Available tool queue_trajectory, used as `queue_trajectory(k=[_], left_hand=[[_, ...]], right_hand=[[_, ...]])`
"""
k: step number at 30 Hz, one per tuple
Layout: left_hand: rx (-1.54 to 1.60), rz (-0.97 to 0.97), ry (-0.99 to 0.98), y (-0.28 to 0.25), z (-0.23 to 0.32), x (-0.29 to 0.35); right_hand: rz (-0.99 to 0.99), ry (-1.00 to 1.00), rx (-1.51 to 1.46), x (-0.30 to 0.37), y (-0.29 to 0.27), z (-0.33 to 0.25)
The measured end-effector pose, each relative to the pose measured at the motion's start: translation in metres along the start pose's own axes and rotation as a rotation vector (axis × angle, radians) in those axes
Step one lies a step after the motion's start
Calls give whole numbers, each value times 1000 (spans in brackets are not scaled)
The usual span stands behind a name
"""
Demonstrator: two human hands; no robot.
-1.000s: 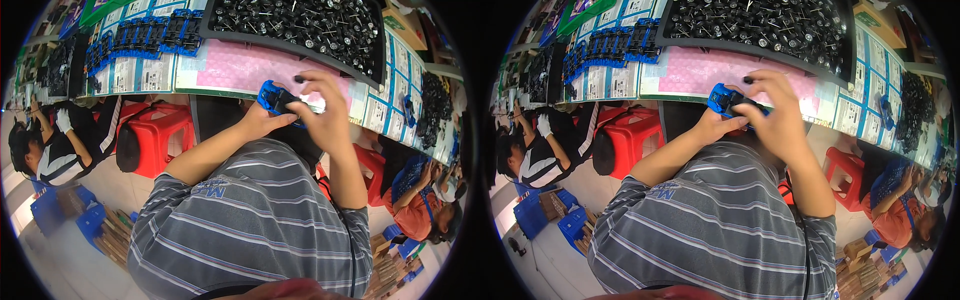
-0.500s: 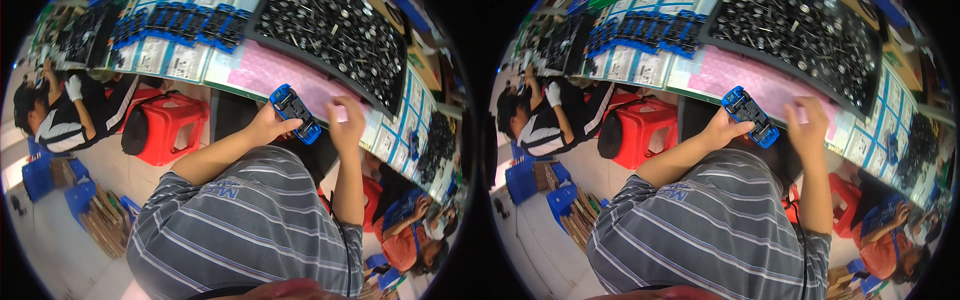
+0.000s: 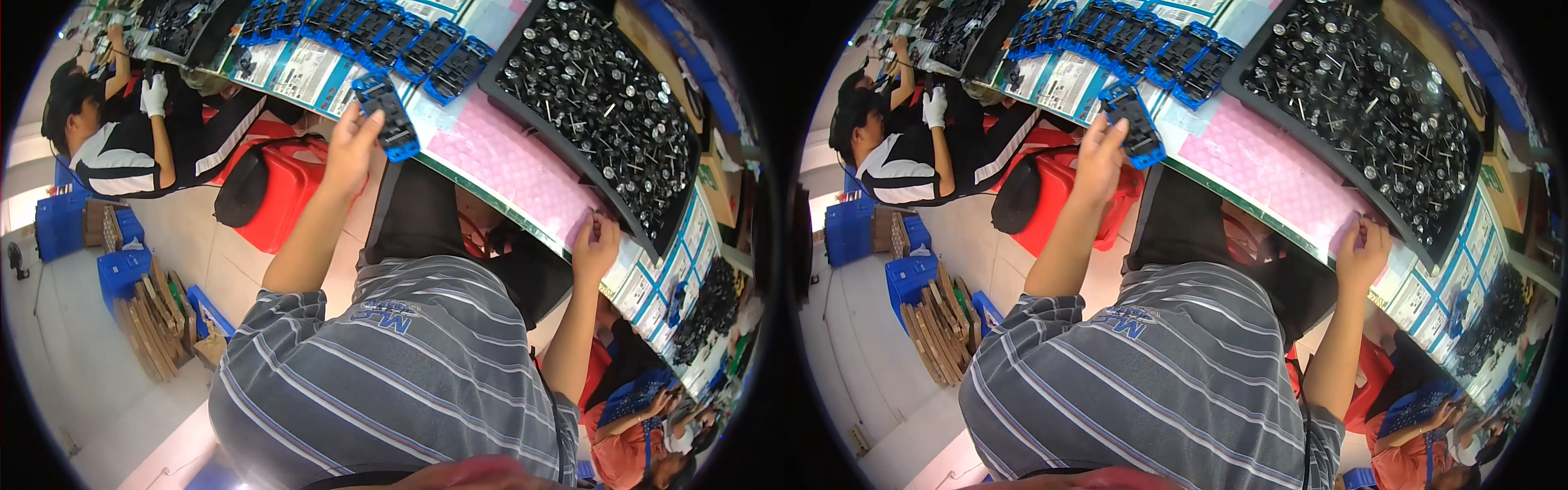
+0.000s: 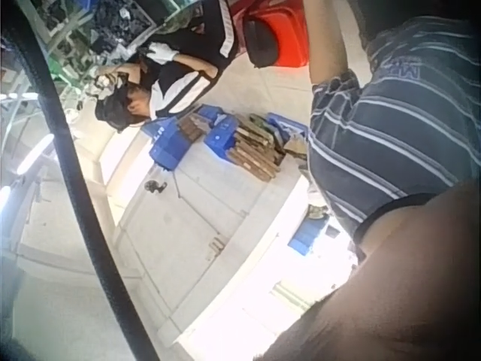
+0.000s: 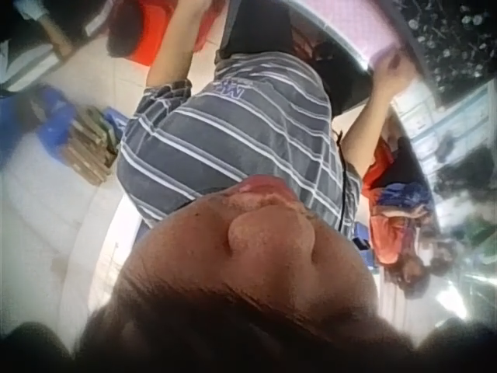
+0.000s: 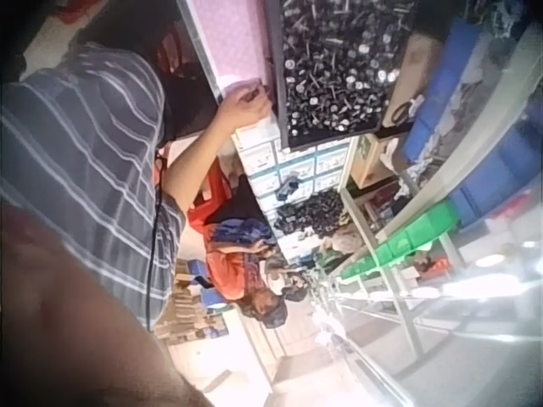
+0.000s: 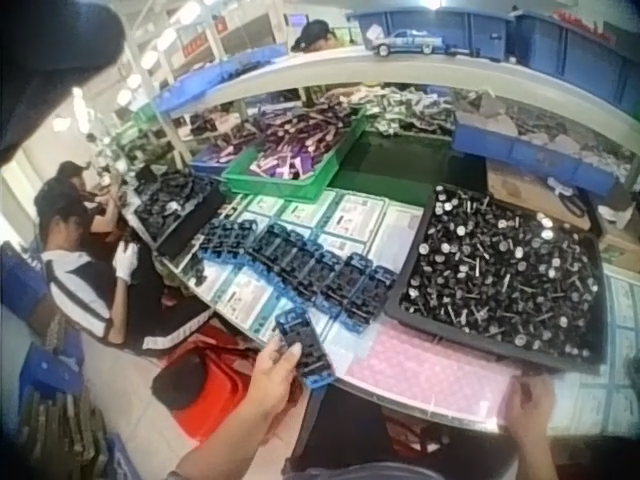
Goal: The person assembles toy cars by taking car chassis from the workbench, installing wheel axles from a tray onto each chassis by hand, and placing the assembled cars onto the workbench.
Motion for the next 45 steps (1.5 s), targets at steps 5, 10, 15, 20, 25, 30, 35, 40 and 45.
queue_trajectory(k=[5, 10, 15, 20, 25, 30, 35, 40, 45], left_hand=[[-140, 94, 46, -56, 26, -28], [-270, 247, 57, -115, 41, -54], [-446, 474, 179, -192, 75, -96], [-684, 651, 298, -277, 147, -150], [-783, 678, 188, -305, 182, -198], [-843, 682, 164, -294, 180, -251], [-1087, 753, 143, -304, 170, -286], [-1264, 793, 156, -313, 164, -297], [-1252, 746, 208, -306, 160, -293]], right_hand=[[-23, 12, 61, -2, 1, -2], [-44, -1, 74, -2, 2, -1], [-55, 19, 120, -1, 3, -5], [-88, 30, 163, -5, 3, -10], [-63, 40, 178, -5, 6, -9], [-84, 53, 245, -2, 4, -5], [-93, 91, 238, -3, 6, -6], [-82, 82, 225, -1, 8, -2], [-86, 97, 246, 0, 7, -5]])
Point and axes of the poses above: each hand's wrist, its own x-axis away from the middle knuckle, its own y-axis out of the palm, z = x × y, the point moved 1 cm from there along -x, towards the middle knuckle, and after that the axes turned 1 degree about -y, right-handed, at the moved point
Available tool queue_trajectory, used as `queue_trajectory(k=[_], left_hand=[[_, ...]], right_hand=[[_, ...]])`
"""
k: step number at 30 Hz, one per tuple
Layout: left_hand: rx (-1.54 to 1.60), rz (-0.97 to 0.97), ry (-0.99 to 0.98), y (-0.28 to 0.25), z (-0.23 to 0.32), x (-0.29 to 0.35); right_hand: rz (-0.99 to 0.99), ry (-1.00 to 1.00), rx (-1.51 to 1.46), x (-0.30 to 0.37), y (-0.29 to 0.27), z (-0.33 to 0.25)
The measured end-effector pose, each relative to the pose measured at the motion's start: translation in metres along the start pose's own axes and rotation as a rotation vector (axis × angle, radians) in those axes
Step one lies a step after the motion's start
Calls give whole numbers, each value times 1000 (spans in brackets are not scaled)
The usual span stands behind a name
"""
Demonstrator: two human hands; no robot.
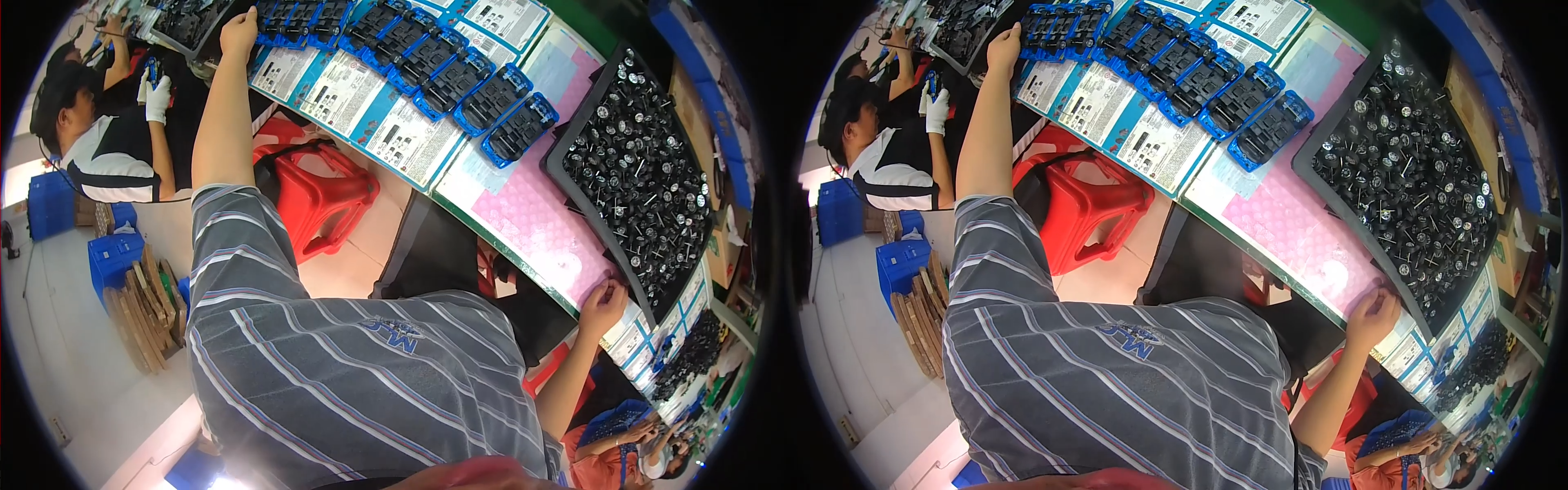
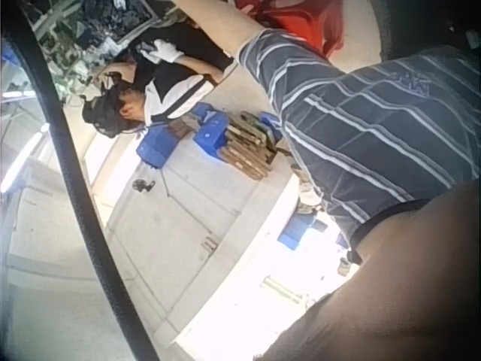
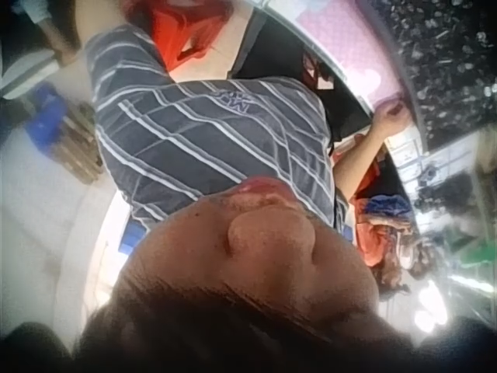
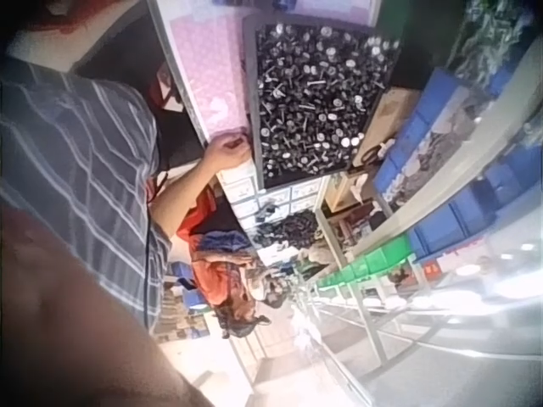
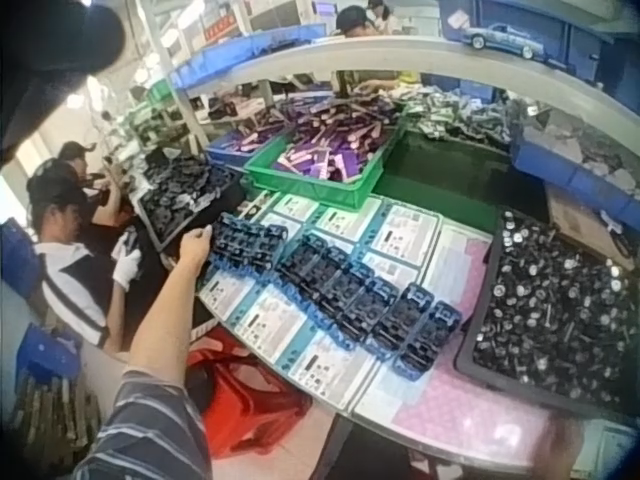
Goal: The person assembles toy cars by taking car chassis from the workbench, installing wheel axles from a tray onto each chassis by hand, and placing the assembled cars onto the workbench.
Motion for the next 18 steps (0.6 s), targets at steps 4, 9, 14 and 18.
queue_trajectory(k=[4, 9, 14, 18], left_hand=[[117, 56, 90, -31, -16, 14], [-77, 315, 432, -31, 19, 130], [129, 72, 391, -17, 34, 284], [32, 99, 568, -4, 40, 359]], right_hand=[[-21, -23, -42, -4, 6, 1], [16, -36, 21, 2, -5, 5], [64, -83, 70, 3, -5, 12], [127, -104, -74, -4, 4, 0]])
Point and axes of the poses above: each hand's wrist, its own x-axis away from the middle knuckle, its own y-axis out of the palm, z = x × y, the point moved 1 cm from there along -x, towards the middle knuckle, and after that the axes turned 1 degree about -y, right-handed, at the moved point
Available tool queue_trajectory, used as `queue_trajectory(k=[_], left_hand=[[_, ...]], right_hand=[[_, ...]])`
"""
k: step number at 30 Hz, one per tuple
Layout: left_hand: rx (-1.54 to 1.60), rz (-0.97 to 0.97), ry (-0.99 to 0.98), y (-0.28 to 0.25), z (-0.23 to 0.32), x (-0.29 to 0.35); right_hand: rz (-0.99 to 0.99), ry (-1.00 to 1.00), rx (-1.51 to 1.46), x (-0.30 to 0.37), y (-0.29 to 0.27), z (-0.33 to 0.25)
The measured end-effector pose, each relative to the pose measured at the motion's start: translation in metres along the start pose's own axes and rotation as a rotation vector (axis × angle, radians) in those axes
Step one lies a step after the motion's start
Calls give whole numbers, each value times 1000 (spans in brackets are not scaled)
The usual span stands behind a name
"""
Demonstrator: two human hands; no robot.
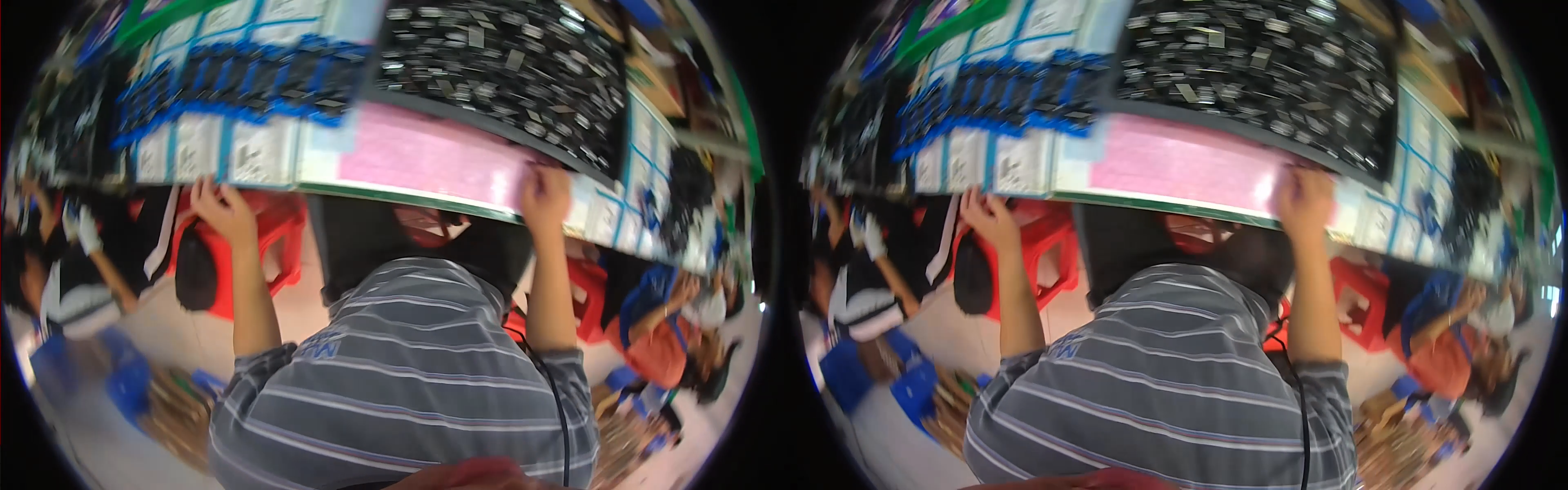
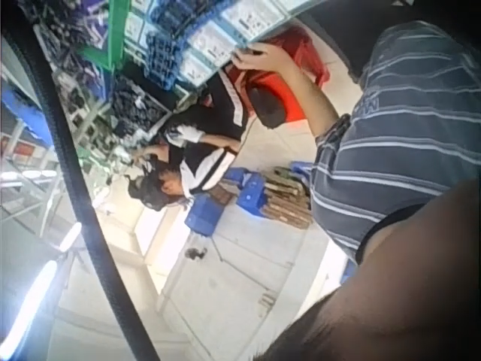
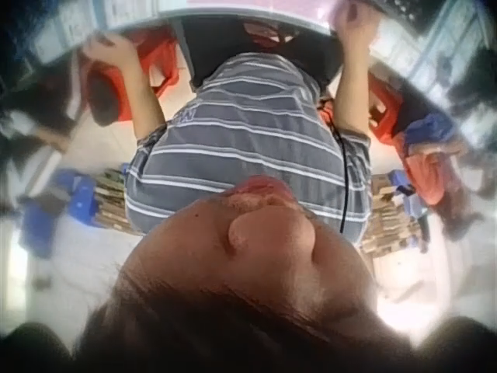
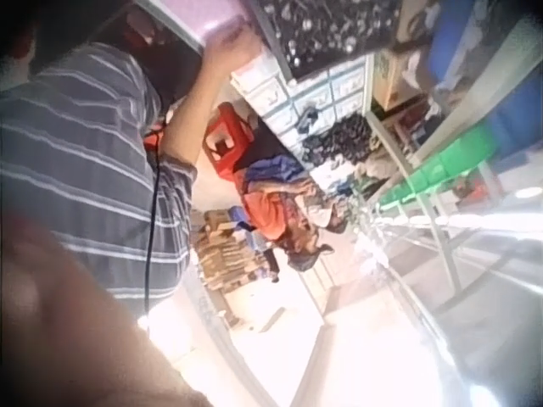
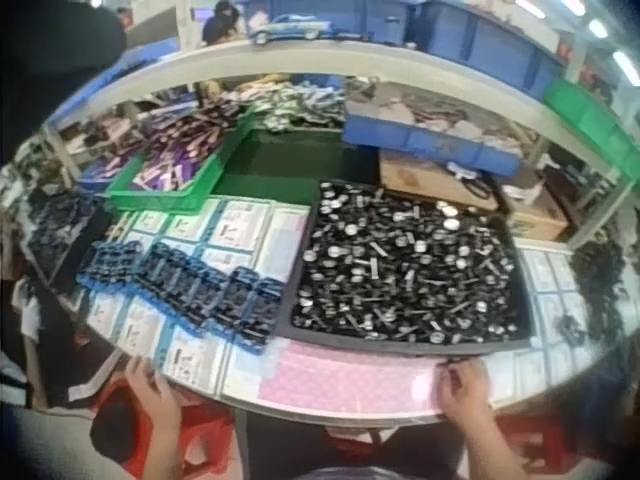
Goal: The person assembles toy cars by taking car chassis from the workbench, installing wheel axles from a tray onto each chassis by hand, and placing the assembled cars onto the workbench.
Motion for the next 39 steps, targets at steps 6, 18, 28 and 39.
queue_trajectory(k=[6, 18, 28, 39], left_hand=[[206, -183, -78, 6, 46, 4], [630, -341, 117, 0, 174, 25], [1194, -1085, -178, 14, 322, 94], [1544, -1680, -612, 24, 344, 114]], right_hand=[[105, 168, -266, 17, -35, 10], [129, 417, 664, 51, -194, 289], [166, 662, 69, 64, -170, 166], [-64, 53, -161, -49, -166, 73]])
Point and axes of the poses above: each hand's wrist, its own x-axis away from the middle knuckle, its own y-axis out of the palm, z = x × y, the point moved 1 cm from there along -x, towards the middle knuckle, and after that the axes turned 1 degree about -y, right-handed, at the moved point
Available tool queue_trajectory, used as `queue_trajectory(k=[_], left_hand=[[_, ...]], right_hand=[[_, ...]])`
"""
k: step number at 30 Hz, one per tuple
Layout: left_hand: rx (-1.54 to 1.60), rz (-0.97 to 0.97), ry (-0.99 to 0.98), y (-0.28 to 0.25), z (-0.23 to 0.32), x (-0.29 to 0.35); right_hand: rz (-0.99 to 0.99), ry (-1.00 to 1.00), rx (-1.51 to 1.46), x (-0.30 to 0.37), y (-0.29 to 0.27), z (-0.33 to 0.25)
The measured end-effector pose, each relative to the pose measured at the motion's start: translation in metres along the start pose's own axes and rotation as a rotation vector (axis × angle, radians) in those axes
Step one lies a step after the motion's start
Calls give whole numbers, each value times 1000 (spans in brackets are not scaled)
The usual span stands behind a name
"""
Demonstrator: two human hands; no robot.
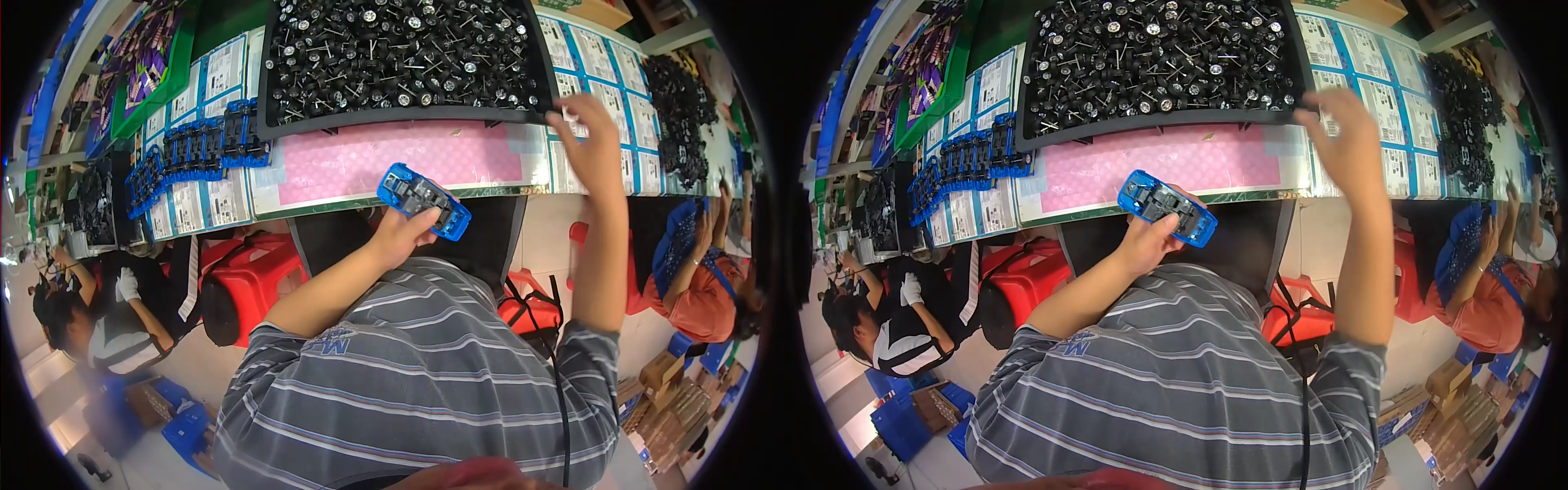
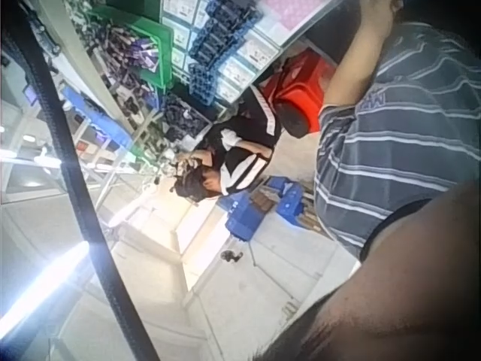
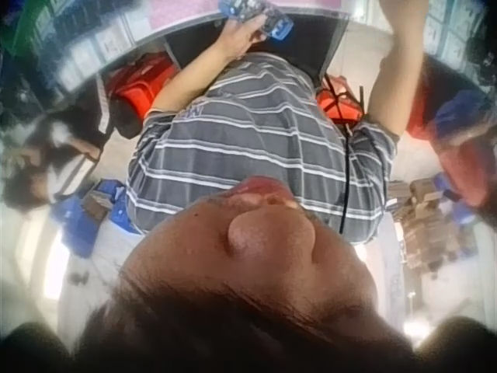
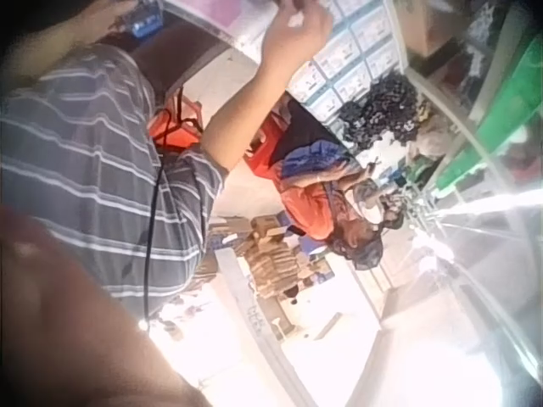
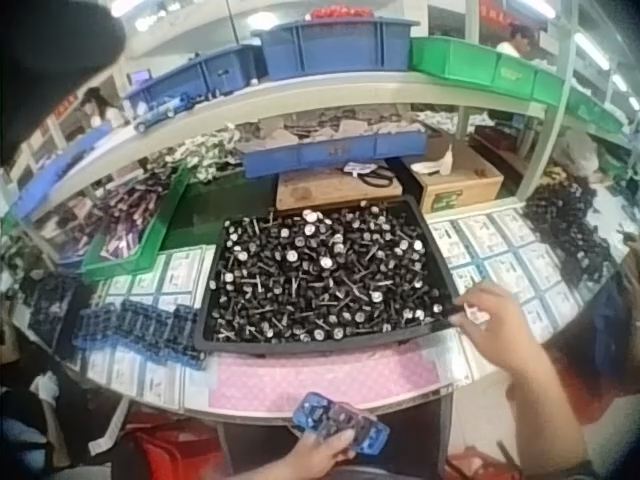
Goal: The person assembles toy cars by taking car chassis from the workbench, installing wheel axles from a tray onto each chassis by hand, and placing the assembled cars onto the workbench.
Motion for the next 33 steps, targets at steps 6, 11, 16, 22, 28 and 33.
queue_trajectory(k=[6, 11, 16, 22, 28, 33], left_hand=[[-13, 169, 100, 2, 11, 19], [32, 205, 282, -14, 1, 34], [53, 176, 248, -25, -3, 37], [105, 132, 234, -24, 1, 17], [-94, 128, 351, -1, 15, 10], [-168, 182, 445, -5, 12, 14]], right_hand=[[-190, -100, 387, -59, 32, 29], [-354, -112, 508, -69, 31, 13], [-336, 3, 60, -43, 1, 12], [-93, 53, -587, 37, 30, -56], [-206, 103, -441, 66, 85, -123], [-225, 11, -389, 61, 89, -127]])
Point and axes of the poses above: each hand's wrist, its own x-axis away from the middle knuckle, its own y-axis out of the palm, z = x × y, the point moved 1 cm from there along -x, towards the middle knuckle, and after that the axes turned 1 degree about -y, right-handed, at the moved point
